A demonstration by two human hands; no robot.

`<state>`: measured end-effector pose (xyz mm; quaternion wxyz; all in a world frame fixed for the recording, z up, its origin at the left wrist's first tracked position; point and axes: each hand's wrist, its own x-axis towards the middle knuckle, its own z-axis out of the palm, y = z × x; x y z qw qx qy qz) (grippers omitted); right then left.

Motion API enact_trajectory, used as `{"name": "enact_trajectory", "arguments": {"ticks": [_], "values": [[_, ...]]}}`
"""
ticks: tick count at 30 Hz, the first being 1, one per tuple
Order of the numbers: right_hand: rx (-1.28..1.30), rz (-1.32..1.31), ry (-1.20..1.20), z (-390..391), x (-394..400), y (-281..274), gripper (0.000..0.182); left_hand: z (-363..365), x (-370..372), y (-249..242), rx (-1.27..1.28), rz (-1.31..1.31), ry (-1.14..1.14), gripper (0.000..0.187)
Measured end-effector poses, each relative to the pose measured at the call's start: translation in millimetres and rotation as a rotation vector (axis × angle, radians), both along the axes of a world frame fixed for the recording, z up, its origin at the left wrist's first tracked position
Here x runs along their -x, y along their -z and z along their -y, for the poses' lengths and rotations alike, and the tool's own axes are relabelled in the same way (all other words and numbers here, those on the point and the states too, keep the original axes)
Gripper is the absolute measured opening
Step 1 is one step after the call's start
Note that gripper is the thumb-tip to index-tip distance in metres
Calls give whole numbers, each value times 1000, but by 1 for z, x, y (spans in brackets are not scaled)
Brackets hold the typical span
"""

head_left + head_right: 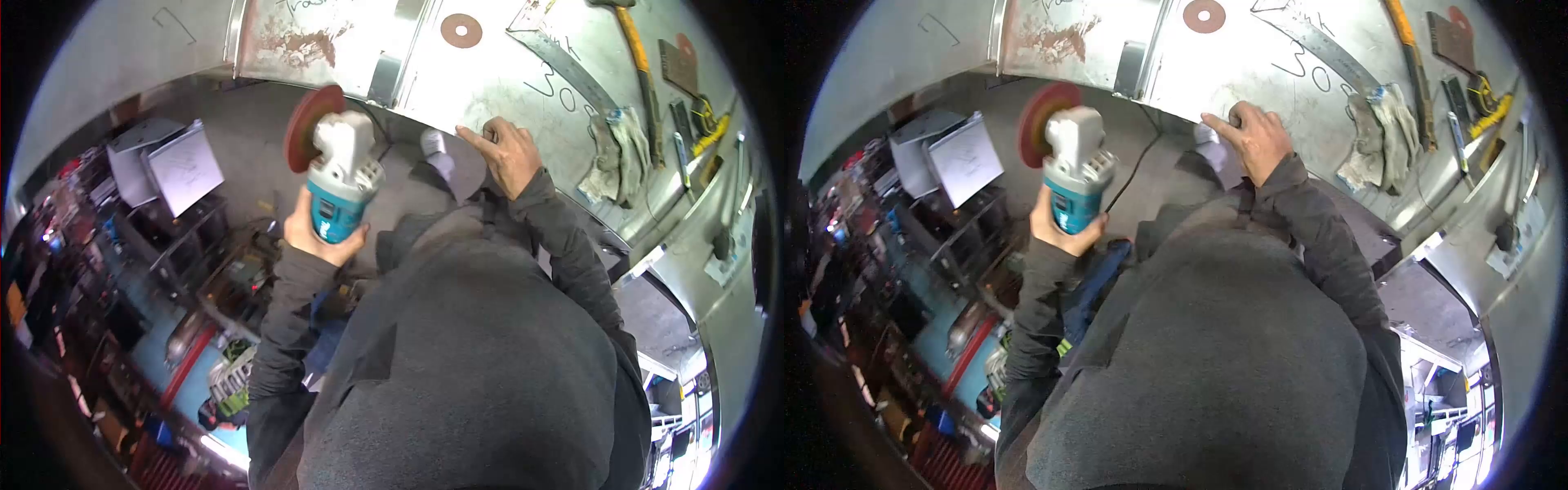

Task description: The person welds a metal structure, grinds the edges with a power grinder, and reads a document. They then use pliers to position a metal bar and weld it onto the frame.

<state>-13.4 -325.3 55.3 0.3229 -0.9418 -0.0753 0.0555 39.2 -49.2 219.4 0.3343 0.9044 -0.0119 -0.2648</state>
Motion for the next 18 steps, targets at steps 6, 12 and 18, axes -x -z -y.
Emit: {"name": "enact_trajectory", "arguments": {"ticks": [6,12,18], "values": [[-119,-43,37,6,-2,1,49,28,6,10,-176,-81,129,66],[-162,-31,20,10,-6,-1,47,38,5,17,-271,-136,153,61],[-174,-47,3,11,-6,0,47,40,0,21,-292,-139,151,63]]}}
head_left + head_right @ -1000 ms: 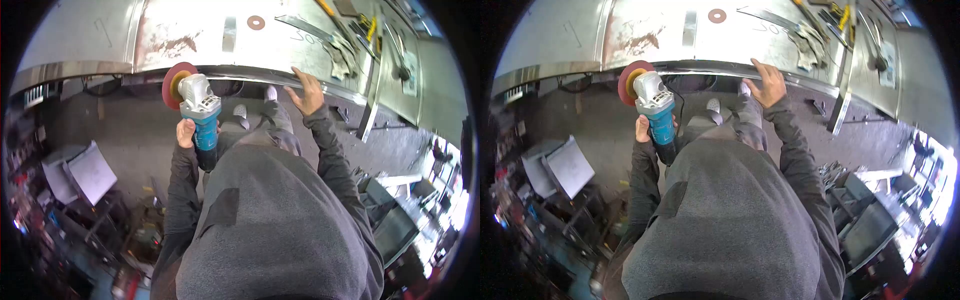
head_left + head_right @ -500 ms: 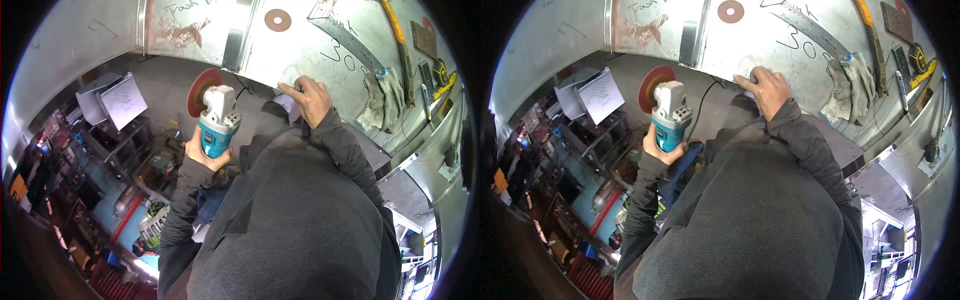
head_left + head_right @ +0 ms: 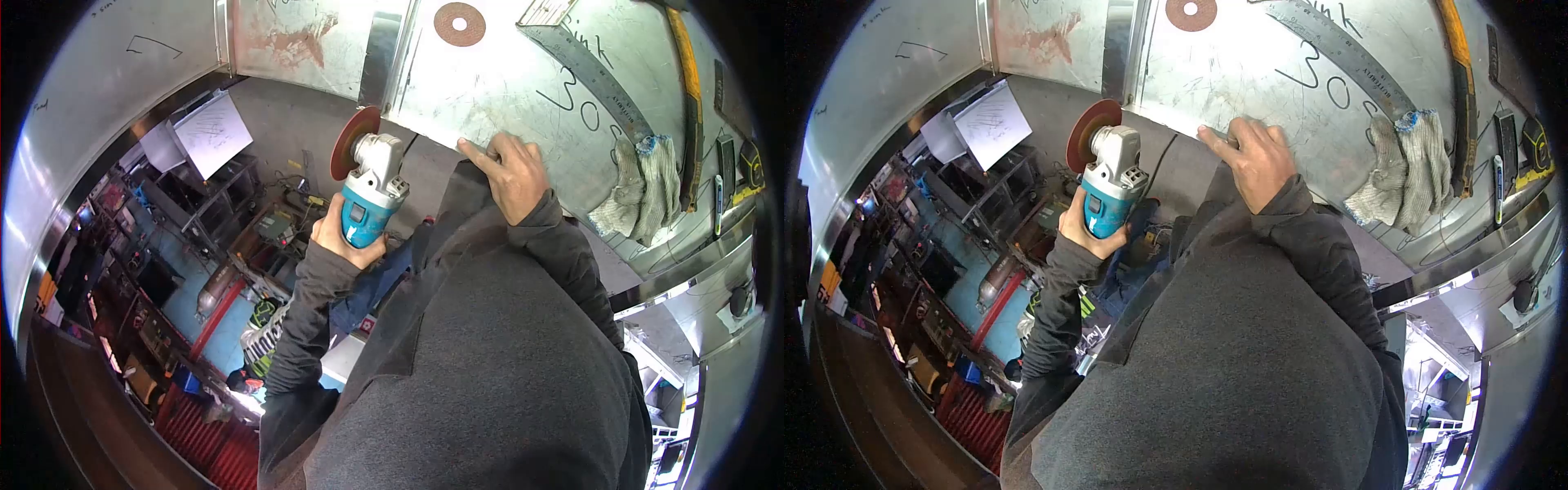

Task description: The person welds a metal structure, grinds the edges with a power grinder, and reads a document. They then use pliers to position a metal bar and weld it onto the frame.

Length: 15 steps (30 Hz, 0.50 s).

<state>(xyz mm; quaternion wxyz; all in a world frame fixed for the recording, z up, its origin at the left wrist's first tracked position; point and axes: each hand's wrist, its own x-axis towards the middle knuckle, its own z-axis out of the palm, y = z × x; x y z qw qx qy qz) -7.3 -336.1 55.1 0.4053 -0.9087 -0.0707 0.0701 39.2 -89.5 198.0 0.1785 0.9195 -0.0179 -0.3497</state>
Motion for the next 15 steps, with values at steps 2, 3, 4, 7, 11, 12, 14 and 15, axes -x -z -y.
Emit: {"name": "enact_trajectory", "arguments": {"ticks": [2,3,4,7,11,12,14,15], "values": [[2,14,6,-1,1,2,47,-1,0,1,-27,-39,-25,68],[2,12,5,-1,1,3,47,-2,1,2,-55,-76,-47,73],[-4,27,13,-2,2,4,48,-3,2,3,-55,-79,-48,73],[-6,39,18,-1,2,4,48,-5,3,8,-36,7,15,66],[-13,33,17,-1,2,3,48,-7,2,8,-59,8,45,66],[-11,34,19,-1,1,3,48,-7,1,8,-47,11,52,66],[-14,24,16,-1,1,2,48,-4,0,6,-43,-4,39,67],[-14,25,16,-1,2,3,48,-4,-1,5,-42,-17,23,67]]}}
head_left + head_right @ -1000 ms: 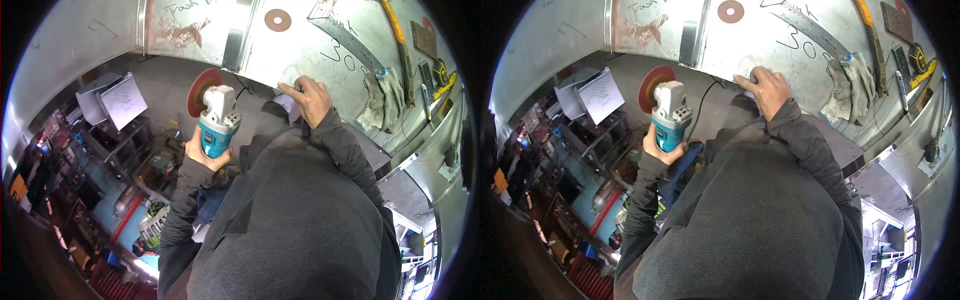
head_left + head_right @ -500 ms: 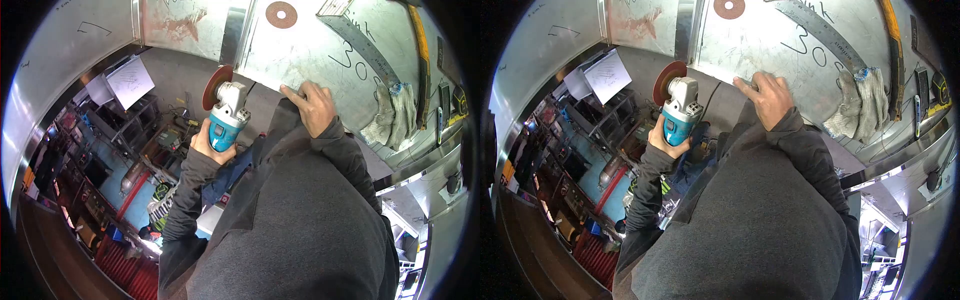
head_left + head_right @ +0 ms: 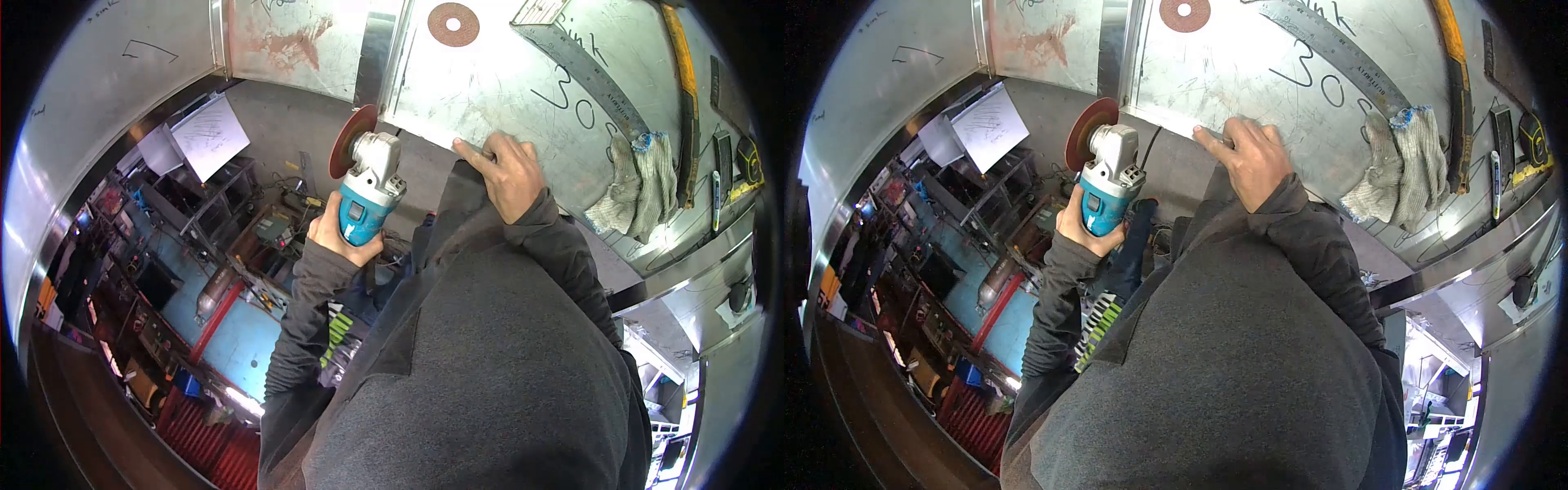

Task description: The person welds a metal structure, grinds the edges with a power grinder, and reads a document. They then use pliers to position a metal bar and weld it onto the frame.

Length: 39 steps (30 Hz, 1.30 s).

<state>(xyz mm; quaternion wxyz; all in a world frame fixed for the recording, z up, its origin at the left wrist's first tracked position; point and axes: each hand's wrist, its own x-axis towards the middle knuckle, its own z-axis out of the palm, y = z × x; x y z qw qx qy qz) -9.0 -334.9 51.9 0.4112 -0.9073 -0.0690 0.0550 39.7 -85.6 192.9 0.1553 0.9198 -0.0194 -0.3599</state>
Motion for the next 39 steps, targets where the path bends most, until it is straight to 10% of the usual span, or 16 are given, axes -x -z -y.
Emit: {"name": "enact_trajectory", "arguments": {"ticks": [39], "values": [[32,22,7,-2,2,2,51,-6,5,15,82,3,-49,63]]}}
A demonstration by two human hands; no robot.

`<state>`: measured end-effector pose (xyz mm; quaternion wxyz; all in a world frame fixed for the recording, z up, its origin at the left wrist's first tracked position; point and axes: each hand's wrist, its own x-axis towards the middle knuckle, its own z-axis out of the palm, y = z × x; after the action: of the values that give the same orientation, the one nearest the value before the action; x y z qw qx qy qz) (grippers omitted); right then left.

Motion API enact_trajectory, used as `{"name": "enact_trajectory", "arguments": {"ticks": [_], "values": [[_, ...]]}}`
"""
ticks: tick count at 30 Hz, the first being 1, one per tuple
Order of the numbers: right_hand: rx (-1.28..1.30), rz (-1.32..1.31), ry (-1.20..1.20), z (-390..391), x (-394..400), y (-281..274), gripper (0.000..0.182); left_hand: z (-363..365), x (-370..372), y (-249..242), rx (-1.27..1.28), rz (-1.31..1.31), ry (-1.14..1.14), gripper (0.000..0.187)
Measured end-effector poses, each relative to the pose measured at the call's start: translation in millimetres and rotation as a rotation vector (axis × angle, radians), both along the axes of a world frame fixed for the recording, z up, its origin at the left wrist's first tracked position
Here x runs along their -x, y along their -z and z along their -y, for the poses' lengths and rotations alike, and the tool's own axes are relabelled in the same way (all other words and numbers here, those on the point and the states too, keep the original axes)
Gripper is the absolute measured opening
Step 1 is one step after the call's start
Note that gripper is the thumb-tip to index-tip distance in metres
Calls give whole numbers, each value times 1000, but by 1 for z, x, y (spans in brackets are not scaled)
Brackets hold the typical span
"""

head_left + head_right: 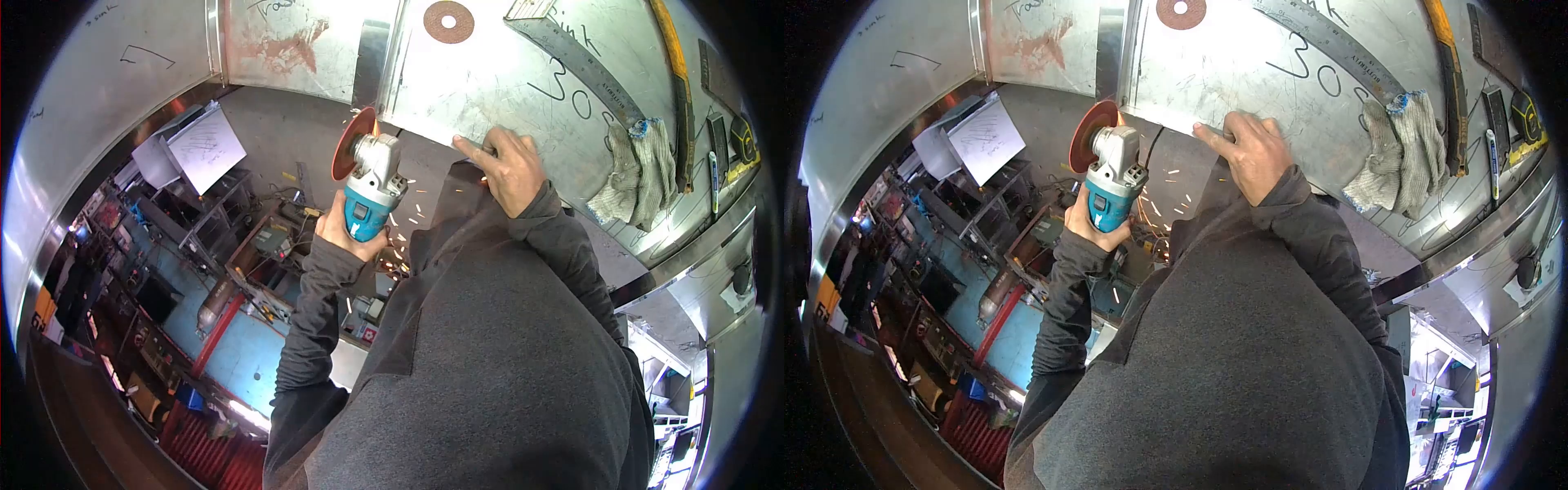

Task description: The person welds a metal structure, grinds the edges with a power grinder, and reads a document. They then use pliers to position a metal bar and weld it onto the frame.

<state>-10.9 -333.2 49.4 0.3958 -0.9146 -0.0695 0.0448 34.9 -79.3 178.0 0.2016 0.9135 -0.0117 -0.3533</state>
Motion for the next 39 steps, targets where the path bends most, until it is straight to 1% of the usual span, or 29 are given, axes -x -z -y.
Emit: {"name": "enact_trajectory", "arguments": {"ticks": [3,7,9,11,12,14,17,21,23,26,28,32,34,39], "values": [[-20,-22,-1,-1,1,2,51,-2,-3,-3,21,42,49,61],[-12,-18,10,0,3,4,49,-19,2,-6,56,55,78,66],[-16,-8,8,-2,3,4,48,-17,-3,-10,39,33,76,68],[7,-27,-7,0,2,2,48,-14,-8,-9,97,8,35,68],[5,-29,-3,0,2,3,48,-14,-10,-8,88,0,62,67],[15,54,26,-1,1,5,48,-13,-12,-5,87,4,74,66],[16,60,30,-2,0,5,48,-15,-12,-1,79,16,98,67],[7,49,30,-1,0,2,48,-17,-12,3,73,-22,75,68],[10,-10,-3,0,1,2,46,-17,-12,5,81,-33,69,68],[12,0,0,0,-1,-1,46,-17,-11,7,56,-23,96,69],[1,1,0,0,-2,-3,46,-20,-7,13,44,44,79,68],[-9,10,6,-1,0,1,45,-19,-7,14,78,1,78,67],[-5,3,-1,0,-1,0,44,-21,-5,18,34,69,160,65],[-3,0,1,-1,-1,-3,42,-15,-2,20,-22,51,121,64]]}}
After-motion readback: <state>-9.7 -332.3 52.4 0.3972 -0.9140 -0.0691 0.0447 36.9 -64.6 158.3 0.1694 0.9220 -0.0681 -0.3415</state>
